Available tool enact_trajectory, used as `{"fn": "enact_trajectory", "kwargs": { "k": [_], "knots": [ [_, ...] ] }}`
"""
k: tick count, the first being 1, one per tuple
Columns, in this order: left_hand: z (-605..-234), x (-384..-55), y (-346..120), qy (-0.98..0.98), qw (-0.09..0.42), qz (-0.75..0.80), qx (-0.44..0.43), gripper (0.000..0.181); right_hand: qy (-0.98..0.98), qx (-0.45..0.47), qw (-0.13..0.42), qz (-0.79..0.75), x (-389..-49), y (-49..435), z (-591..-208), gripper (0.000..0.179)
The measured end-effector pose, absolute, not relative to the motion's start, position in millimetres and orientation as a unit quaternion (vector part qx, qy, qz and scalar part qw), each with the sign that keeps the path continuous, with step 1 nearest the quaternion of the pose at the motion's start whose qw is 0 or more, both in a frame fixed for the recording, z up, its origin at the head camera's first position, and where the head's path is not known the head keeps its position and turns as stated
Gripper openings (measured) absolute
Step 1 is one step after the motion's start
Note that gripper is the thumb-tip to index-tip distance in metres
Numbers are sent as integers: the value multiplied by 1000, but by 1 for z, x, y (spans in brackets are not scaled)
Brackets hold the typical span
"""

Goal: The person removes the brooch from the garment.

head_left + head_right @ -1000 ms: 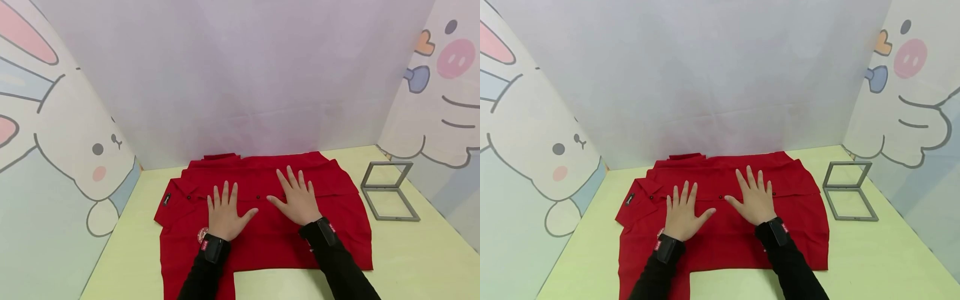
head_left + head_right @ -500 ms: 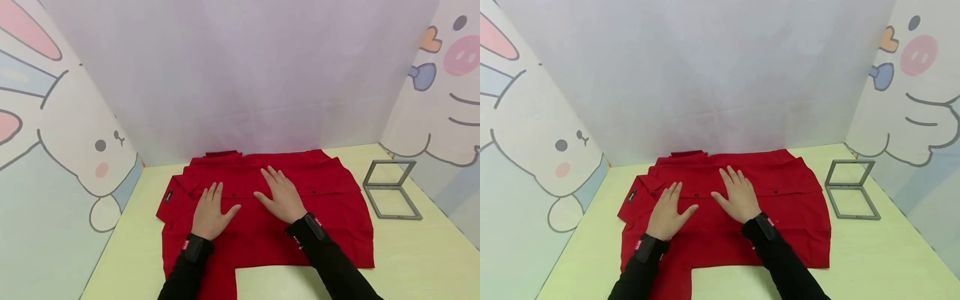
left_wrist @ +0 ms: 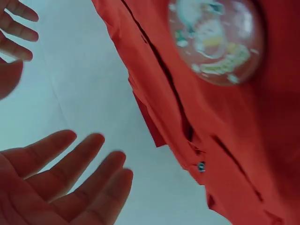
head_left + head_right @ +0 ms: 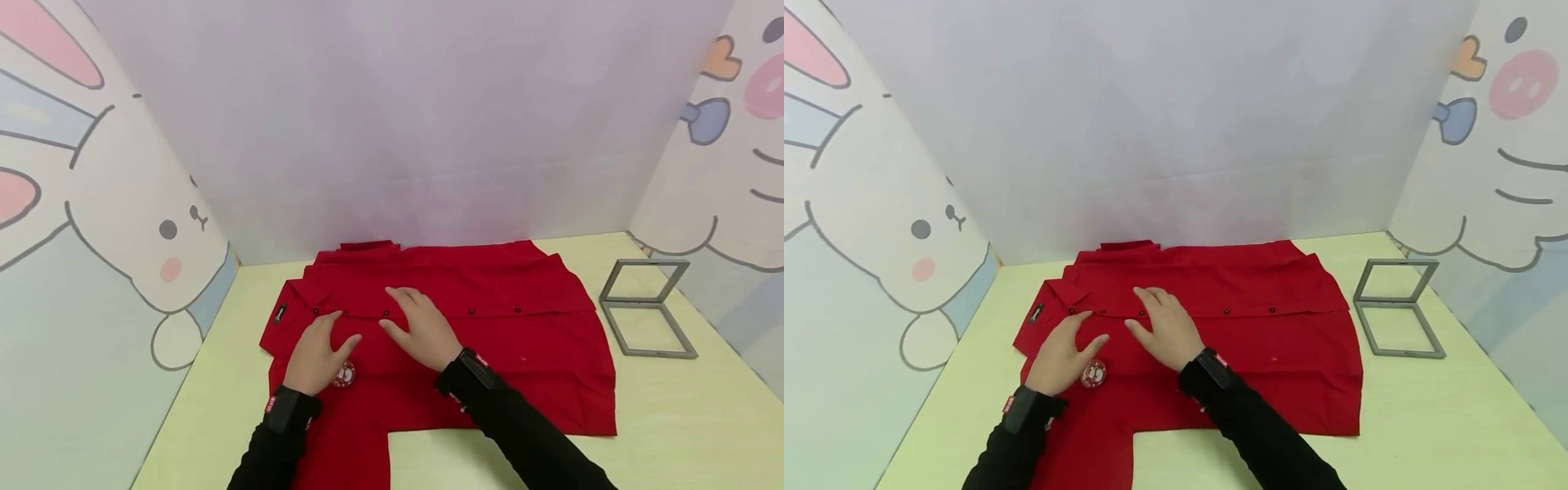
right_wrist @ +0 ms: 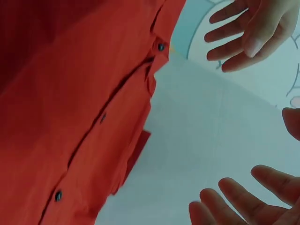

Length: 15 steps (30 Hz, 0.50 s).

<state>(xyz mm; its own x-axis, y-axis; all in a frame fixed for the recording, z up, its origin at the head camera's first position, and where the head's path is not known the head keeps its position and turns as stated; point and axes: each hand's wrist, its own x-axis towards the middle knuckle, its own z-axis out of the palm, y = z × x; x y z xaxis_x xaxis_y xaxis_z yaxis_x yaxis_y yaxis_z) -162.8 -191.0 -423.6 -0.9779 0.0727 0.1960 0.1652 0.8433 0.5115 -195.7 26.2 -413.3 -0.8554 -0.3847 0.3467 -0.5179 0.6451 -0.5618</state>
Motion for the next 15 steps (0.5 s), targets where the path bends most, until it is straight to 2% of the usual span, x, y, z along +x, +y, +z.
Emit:
{"fn": "enact_trajectory", "kwargs": {
  "k": [7, 11, 15],
  "knots": [
    [-430, -163, -205, -952, 38, -299, -41, 45, -882, 255, 24, 395, -194, 2, -422, 55],
    [-435, -163, -210, -954, 10, -297, -30, 38, -874, 257, -31, 410, -192, -7, -430, 52],
    [-440, -161, -213, -956, -18, -291, -31, 34, -868, 266, -63, 414, -189, -14, -439, 46]
  ]
}}
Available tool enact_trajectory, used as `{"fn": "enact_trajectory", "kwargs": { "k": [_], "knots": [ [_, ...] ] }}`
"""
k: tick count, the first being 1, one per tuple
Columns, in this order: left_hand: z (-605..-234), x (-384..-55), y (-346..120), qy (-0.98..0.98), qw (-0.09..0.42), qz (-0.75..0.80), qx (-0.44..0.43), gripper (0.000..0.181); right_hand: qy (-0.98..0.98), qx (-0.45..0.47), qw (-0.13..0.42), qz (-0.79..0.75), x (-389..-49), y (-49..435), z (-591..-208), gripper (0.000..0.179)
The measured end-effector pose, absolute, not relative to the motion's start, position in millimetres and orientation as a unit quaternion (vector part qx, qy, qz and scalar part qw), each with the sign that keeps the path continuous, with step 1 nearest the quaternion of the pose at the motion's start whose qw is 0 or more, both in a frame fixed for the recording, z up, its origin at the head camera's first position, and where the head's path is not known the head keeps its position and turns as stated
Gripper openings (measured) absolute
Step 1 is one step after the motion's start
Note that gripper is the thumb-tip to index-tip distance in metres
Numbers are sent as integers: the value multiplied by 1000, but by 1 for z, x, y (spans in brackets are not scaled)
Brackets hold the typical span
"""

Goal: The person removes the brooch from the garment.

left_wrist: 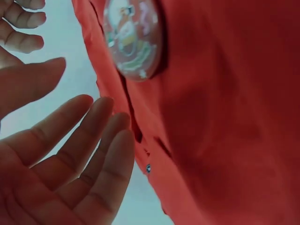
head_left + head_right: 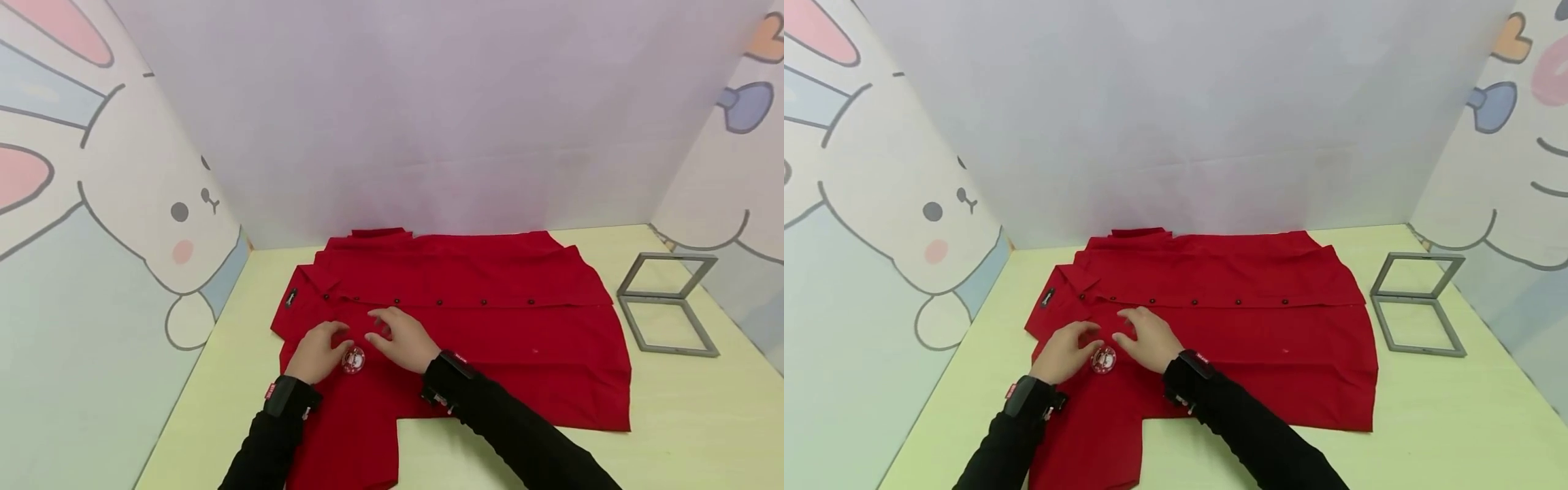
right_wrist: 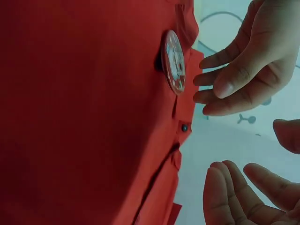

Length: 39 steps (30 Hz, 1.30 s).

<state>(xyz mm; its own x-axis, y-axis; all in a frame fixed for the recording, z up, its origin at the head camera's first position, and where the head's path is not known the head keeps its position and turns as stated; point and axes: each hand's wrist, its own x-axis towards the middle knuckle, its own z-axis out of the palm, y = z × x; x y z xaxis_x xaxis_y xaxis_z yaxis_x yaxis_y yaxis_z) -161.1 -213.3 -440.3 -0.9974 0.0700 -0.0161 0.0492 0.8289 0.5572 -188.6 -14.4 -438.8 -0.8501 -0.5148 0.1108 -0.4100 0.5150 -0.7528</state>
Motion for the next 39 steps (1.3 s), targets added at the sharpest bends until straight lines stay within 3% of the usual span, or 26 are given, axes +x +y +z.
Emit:
{"fn": "enact_trajectory", "kwargs": {
  "k": [23, 39],
  "knots": [
    [-457, -164, -218, 952, 71, 295, 42, 25, 858, -264, 150, -413, -192, -37, -464, 28],
    [-454, -161, -222, 949, 79, 300, 51, 18, 858, -255, 157, -418, -189, -40, -465, 23]
  ]
}}
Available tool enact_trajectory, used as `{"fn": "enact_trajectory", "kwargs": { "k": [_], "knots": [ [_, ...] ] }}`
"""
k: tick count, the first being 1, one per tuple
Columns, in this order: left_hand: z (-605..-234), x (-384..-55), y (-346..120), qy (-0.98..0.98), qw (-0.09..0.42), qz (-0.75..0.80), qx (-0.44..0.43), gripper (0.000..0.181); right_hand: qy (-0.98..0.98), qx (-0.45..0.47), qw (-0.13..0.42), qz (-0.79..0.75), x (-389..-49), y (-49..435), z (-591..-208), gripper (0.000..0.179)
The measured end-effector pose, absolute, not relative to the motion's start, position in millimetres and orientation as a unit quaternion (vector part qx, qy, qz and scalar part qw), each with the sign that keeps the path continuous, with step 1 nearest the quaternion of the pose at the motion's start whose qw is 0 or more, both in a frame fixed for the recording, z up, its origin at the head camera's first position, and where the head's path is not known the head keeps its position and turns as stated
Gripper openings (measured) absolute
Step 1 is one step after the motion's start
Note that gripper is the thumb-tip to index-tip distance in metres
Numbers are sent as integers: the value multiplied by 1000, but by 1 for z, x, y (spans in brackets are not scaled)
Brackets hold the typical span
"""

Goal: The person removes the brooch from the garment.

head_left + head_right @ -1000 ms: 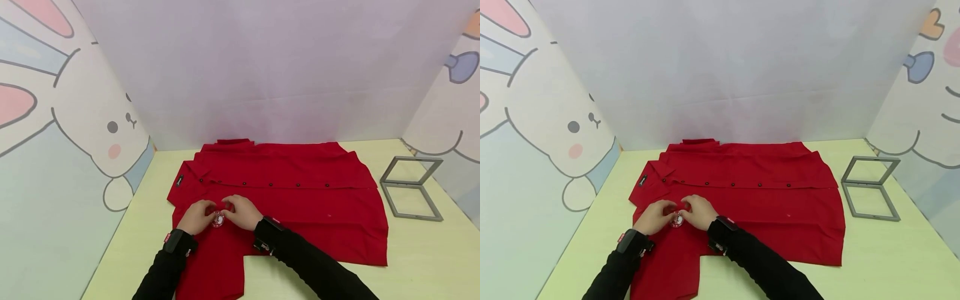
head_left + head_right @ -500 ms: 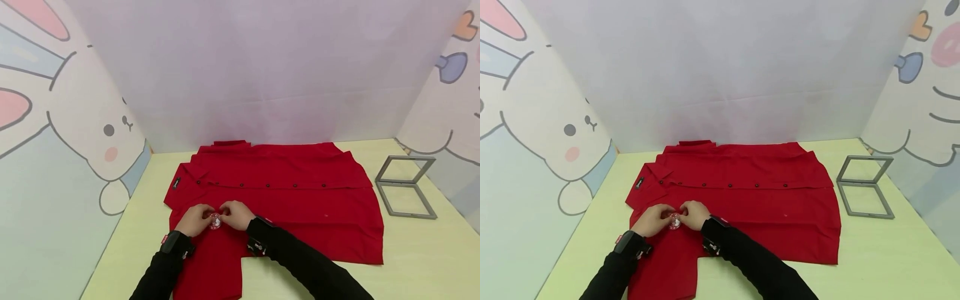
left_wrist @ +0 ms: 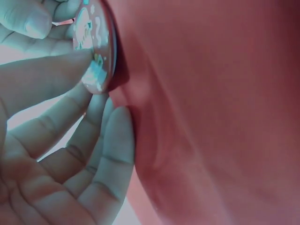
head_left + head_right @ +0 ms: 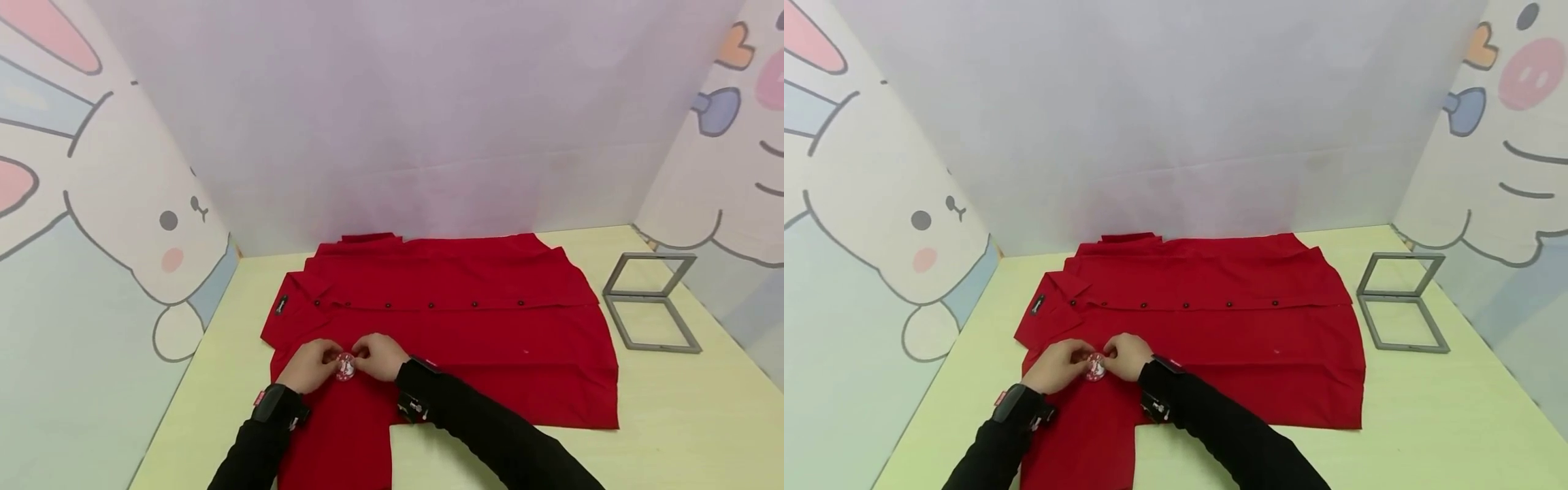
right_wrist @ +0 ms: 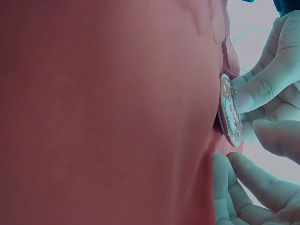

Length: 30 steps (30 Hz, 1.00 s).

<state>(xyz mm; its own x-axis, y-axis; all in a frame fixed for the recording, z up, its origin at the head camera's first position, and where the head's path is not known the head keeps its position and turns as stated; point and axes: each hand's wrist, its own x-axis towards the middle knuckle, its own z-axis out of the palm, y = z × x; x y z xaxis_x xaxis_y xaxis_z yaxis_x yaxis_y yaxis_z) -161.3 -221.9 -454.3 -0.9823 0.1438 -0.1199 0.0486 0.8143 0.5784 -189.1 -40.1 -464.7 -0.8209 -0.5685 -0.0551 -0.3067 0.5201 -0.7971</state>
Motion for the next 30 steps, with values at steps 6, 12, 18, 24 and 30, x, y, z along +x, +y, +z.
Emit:
{"fn": "enact_trajectory", "kwargs": {
  "k": [6, 12, 18, 24, 30],
  "knots": [
    [-455, -157, -226, 950, 70, 301, 51, 17, 859, -259, 159, -413, -187, -43, -463, 25],
    [-455, -155, -227, 950, 55, 302, 55, 15, 856, -256, 168, -417, -188, -44, -462, 25],
    [-451, -154, -228, 950, 47, 303, 60, 11, 847, -259, 168, -432, -188, -43, -461, 25],
    [-445, -152, -229, 950, 43, 302, 64, 9, 845, -269, 158, -435, -185, -42, -456, 26],
    [-443, -151, -229, 949, 22, 305, 69, 12, 849, -277, 137, -429, -184, -42, -451, 24]
  ]
}}
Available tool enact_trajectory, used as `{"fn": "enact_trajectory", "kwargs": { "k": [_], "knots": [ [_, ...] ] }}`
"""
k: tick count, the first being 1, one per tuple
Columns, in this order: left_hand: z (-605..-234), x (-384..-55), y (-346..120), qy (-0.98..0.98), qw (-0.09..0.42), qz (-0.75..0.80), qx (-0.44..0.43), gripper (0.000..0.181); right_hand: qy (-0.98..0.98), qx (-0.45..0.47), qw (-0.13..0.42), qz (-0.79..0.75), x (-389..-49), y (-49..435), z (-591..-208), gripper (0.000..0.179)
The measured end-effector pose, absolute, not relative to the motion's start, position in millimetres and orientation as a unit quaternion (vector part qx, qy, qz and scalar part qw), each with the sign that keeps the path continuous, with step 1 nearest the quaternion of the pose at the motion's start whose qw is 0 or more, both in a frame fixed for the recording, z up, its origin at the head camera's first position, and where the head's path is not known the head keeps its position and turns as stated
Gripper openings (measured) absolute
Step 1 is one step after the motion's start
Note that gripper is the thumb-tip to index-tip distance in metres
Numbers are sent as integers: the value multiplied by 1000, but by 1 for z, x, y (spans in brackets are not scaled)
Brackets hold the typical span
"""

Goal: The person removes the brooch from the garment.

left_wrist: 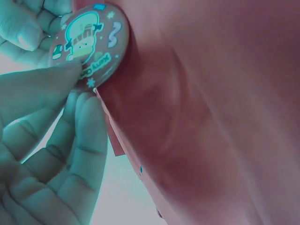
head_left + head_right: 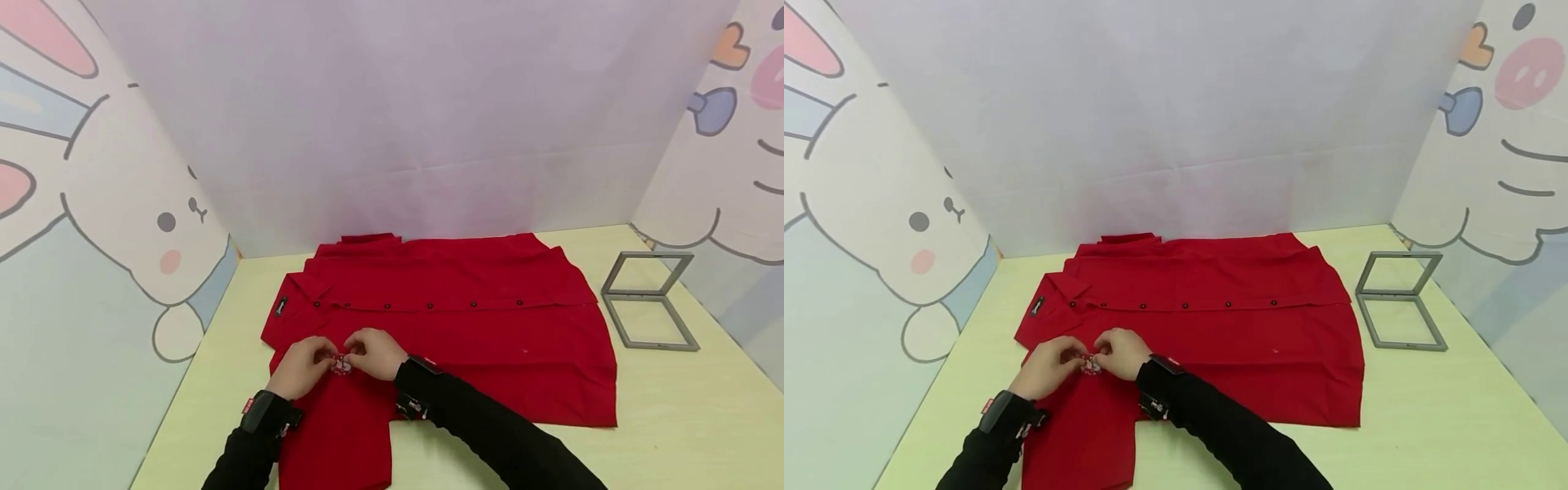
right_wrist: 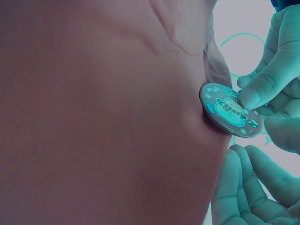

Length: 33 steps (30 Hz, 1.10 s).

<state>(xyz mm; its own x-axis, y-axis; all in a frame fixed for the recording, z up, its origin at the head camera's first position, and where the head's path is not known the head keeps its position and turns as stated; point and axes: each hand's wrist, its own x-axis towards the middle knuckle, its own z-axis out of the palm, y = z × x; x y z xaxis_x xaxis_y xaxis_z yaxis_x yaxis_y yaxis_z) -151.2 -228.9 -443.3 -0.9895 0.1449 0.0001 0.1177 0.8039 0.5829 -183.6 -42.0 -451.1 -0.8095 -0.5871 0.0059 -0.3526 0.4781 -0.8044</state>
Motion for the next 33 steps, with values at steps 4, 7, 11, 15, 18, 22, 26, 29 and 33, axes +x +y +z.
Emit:
{"fn": "enact_trajectory", "kwargs": {
  "k": [4, 7, 11, 15, 18, 22, 26, 29, 33],
  "knots": [
    [-443, -150, -228, 949, 5, 306, 70, 12, 852, -281, 125, -424, -184, -43, -451, 21],
    [-442, -149, -227, 950, -5, 306, 70, 13, 852, -282, 117, -425, -185, -43, -451, 17],
    [-442, -148, -228, 949, -14, 308, 66, 13, 848, -284, 109, -433, -186, -42, -450, 13],
    [-443, -146, -228, 948, -16, 312, 65, 13, 851, -287, 103, -428, -185, -42, -450, 10],
    [-445, -144, -229, 948, -21, 311, 70, 14, 853, -289, 101, -423, -185, -43, -450, 9],
    [-449, -142, -229, 948, -29, 310, 72, 14, 855, -297, 97, -415, -183, -43, -451, 8],
    [-451, -140, -228, 949, -32, 306, 75, 16, 857, -300, 95, -408, -182, -43, -452, 7],
    [-454, -140, -229, 951, -32, 298, 80, 16, 858, -301, 98, -404, -183, -44, -454, 7],
    [-456, -139, -229, 953, -32, 291, 83, 17, 859, -305, 103, -399, -182, -44, -455, 7]
  ]
}}
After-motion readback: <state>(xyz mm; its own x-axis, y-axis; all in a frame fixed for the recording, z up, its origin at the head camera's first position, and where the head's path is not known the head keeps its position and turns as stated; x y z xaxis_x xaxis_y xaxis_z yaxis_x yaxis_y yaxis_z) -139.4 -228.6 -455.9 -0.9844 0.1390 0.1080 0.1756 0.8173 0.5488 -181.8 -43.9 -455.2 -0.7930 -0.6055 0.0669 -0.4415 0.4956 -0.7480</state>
